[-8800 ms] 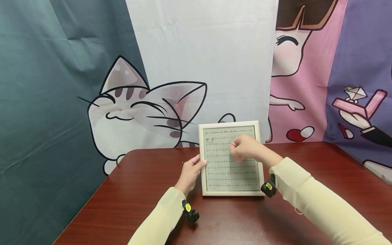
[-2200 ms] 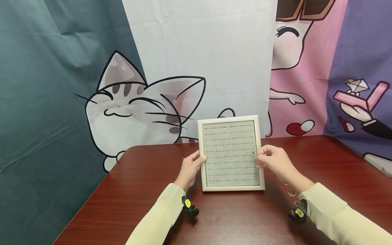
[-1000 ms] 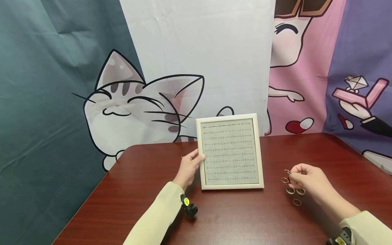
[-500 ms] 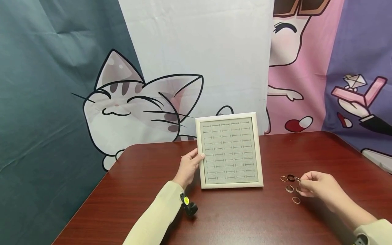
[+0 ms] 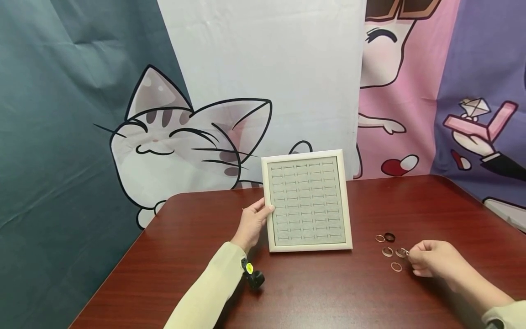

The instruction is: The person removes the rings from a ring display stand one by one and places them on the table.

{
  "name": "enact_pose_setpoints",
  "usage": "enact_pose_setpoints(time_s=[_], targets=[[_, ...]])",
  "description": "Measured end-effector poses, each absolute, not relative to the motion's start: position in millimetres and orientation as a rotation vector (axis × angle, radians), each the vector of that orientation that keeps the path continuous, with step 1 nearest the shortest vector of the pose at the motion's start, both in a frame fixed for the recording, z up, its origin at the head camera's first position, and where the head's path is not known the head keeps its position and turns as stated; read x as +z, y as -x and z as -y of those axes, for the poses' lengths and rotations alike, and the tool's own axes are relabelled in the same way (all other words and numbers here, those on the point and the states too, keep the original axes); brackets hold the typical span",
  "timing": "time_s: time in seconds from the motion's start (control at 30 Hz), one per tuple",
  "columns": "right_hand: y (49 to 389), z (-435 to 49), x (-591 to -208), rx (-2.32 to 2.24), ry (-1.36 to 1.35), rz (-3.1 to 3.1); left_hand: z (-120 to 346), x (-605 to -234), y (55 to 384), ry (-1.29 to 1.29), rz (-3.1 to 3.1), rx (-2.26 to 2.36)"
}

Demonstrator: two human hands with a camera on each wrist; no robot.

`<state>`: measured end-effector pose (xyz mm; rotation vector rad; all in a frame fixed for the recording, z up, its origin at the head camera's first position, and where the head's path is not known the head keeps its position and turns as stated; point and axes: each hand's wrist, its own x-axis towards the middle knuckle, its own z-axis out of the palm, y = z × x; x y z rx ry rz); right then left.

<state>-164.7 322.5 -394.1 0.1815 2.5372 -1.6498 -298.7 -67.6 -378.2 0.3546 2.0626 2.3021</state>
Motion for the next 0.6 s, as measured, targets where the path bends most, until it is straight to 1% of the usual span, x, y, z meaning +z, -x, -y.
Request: enact_pose_setpoints(time_s=[0.3, 0.6], targets=[[164.1, -327.8, -402.7, -1.613, -0.219, -2.467, 67.5, -378.8, 297.0, -0.353, -2.031, 2.323], [161.8, -324.5, -401.7, -1.516, -0.241, -2.552, 67.5, -377.2, 295.6, -0.357, -2.037, 2.324]])
